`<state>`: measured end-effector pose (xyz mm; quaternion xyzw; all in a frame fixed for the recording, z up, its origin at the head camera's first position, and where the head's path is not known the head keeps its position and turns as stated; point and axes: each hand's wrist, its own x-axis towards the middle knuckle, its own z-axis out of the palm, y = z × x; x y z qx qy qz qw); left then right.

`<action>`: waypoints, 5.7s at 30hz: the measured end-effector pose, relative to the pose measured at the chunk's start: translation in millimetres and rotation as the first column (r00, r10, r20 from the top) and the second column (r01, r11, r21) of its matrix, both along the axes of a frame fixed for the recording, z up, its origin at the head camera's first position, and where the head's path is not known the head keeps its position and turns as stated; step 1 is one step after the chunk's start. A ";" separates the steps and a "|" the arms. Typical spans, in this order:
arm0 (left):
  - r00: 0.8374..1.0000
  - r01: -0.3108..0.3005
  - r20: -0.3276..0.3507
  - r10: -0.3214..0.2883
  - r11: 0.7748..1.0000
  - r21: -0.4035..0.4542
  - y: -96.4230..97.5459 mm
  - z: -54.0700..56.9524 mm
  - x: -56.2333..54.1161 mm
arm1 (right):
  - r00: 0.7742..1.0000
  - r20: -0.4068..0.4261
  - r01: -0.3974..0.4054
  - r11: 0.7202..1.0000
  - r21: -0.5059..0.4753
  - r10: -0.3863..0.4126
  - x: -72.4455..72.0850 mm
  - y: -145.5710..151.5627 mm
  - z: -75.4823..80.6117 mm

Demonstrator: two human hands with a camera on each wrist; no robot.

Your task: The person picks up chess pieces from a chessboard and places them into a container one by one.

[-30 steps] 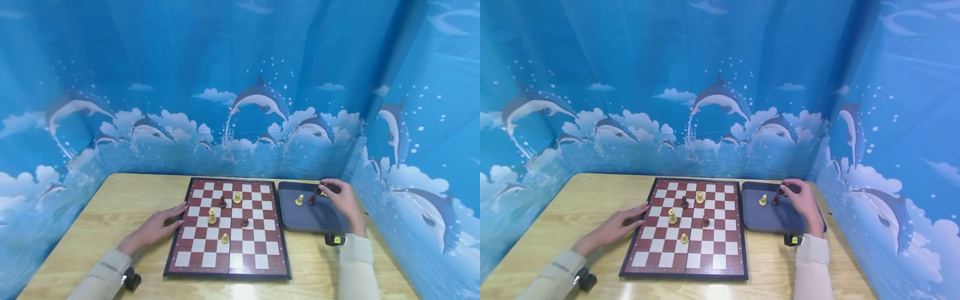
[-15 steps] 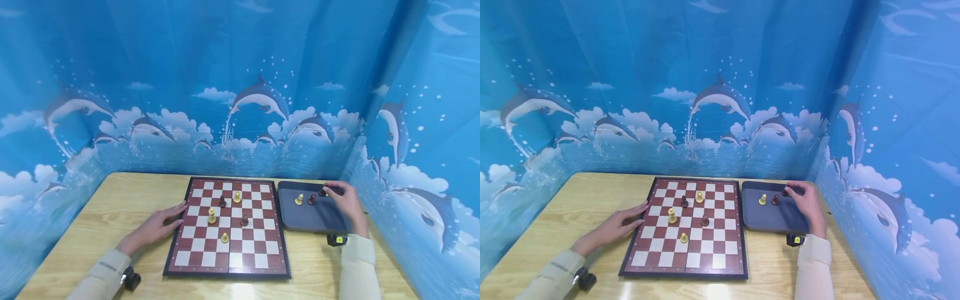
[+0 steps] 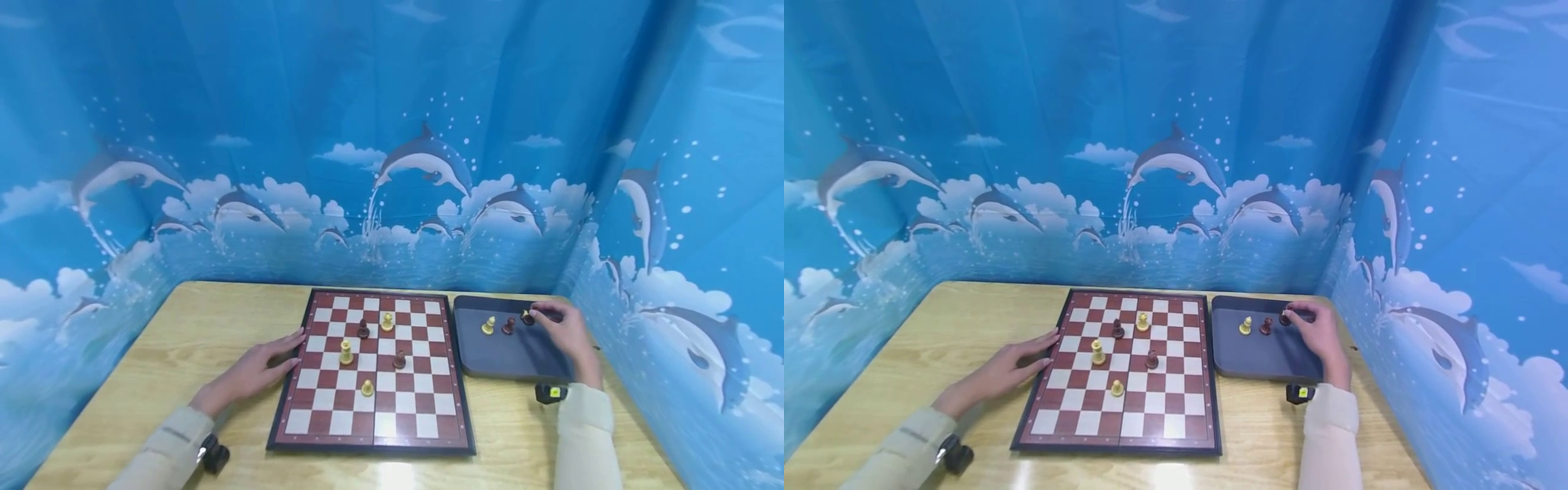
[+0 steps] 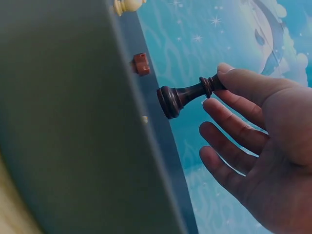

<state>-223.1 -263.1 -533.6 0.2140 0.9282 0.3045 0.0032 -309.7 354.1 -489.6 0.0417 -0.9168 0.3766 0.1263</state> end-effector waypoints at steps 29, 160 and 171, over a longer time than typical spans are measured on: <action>1.000 -0.008 0.026 0.008 1.000 0.009 0.2 1.6 -1.4 | 0.998 0.061 0.003 1.000 0.022 -0.005 -2.9 4.2 -15.6; 0.999 -0.017 0.049 0.016 1.000 0.021 2.9 -0.6 -1.0 | 0.862 -0.035 -0.497 0.826 -0.266 0.507 18.0 -128.9 46.4; 0.999 -0.016 0.029 0.015 1.000 0.020 1.6 -0.5 -1.4 | 0.890 -0.065 -0.446 0.833 -0.328 0.451 9.6 -92.1 46.9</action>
